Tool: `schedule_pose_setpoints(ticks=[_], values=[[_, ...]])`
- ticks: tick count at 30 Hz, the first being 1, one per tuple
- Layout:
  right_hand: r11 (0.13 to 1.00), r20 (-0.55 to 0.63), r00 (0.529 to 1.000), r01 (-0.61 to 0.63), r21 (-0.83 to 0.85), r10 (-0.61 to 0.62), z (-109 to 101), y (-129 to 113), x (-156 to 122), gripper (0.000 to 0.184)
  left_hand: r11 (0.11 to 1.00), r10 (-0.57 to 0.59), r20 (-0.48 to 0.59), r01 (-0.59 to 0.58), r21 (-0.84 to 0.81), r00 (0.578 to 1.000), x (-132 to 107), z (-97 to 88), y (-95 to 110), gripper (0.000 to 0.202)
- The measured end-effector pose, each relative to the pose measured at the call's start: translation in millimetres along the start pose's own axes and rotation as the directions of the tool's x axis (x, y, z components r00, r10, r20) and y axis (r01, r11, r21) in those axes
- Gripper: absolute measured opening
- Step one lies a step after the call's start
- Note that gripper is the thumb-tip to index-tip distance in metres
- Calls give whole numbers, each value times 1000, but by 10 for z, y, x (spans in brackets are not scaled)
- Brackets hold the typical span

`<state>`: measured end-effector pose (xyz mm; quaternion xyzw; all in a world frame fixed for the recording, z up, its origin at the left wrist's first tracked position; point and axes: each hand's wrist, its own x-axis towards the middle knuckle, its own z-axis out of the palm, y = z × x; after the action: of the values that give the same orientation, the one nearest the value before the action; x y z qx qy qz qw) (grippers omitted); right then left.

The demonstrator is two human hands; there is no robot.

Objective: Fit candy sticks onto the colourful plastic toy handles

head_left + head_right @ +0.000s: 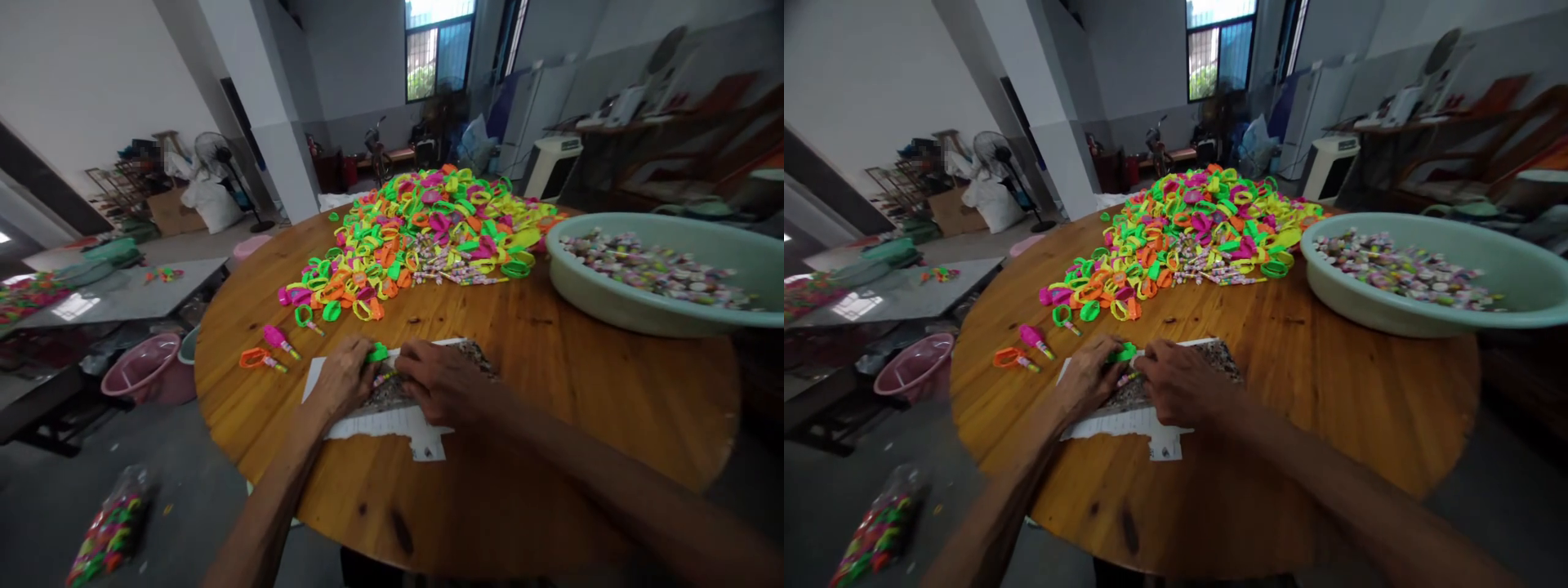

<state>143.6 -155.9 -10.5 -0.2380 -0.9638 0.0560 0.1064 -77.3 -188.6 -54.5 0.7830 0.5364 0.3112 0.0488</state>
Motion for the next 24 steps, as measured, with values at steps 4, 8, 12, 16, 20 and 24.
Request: schedule_pose_setpoints(ticks=[4,8,12,16,20,24], values=[[978,-53,986,146,-150,-156,169,-74,94,18,994,-22,-54,16,-107,998,-17,34,-9,12],[953,-67,971,211,-216,-230,325,-41,152,14,985,-59,-51,50,-165,997,-32,9,-6,11],[983,-58,992,102,-152,-112,276,70,78,11,975,-30,-47,19,-220,998,-44,-40,4,11],[995,-95,994,-55,-84,47,202,112,-1,15,970,23,-66,-38,-239,998,-61,-48,4,9],[996,-145,989,-47,-73,36,274,98,11,18,974,53,-87,-71,-216,995,-98,-13,-4,10],[995,-236,970,-37,96,59,347,124,23,19,980,94,-94,-109,-169,991,-125,15,-9,16]])
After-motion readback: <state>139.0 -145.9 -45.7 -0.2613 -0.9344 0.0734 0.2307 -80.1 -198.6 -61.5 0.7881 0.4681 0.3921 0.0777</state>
